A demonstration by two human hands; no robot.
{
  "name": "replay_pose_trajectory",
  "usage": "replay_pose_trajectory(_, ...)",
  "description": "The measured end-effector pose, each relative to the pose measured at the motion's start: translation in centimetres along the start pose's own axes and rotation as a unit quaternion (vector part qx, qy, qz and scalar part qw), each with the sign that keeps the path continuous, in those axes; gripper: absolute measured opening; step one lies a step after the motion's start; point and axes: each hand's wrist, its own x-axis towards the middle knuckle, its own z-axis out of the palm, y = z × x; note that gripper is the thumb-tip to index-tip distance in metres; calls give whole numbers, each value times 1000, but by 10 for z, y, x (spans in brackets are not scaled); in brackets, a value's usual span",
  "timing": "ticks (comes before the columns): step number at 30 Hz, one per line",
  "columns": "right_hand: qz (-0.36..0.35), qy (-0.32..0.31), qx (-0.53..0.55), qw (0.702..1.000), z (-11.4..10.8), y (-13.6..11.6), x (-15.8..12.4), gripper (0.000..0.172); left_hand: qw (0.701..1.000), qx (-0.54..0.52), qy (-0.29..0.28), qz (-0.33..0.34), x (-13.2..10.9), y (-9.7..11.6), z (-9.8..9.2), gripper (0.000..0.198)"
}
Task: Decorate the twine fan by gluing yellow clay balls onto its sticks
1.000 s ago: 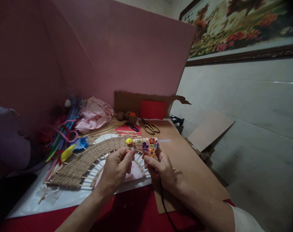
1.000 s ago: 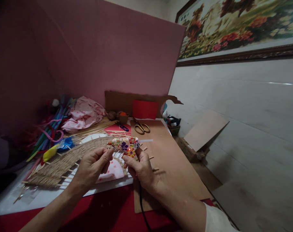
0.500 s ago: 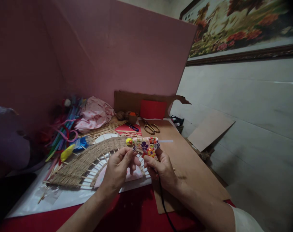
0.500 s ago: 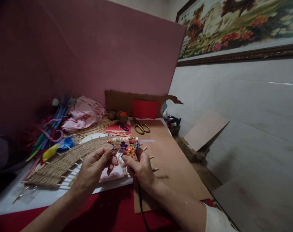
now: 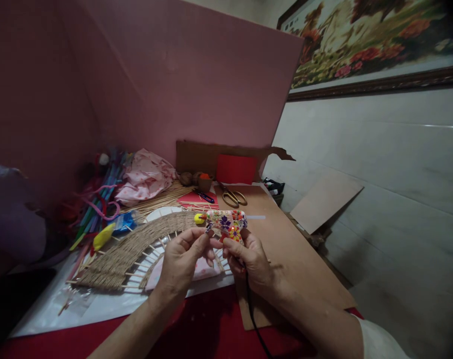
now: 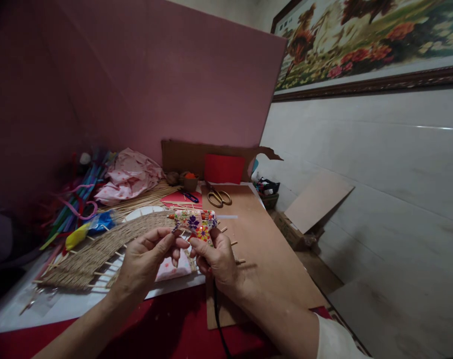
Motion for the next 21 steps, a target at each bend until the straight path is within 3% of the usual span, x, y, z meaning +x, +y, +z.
replay_pose_trajectory(11,-4,-9,13,1000,-1,0,1,27,1000,2,1,-20,0,0,-3,22)
replay_pose_trajectory(21,-34,6,-16,999,-1,0,1,25,996,84,5,4,-1,6,-4,23)
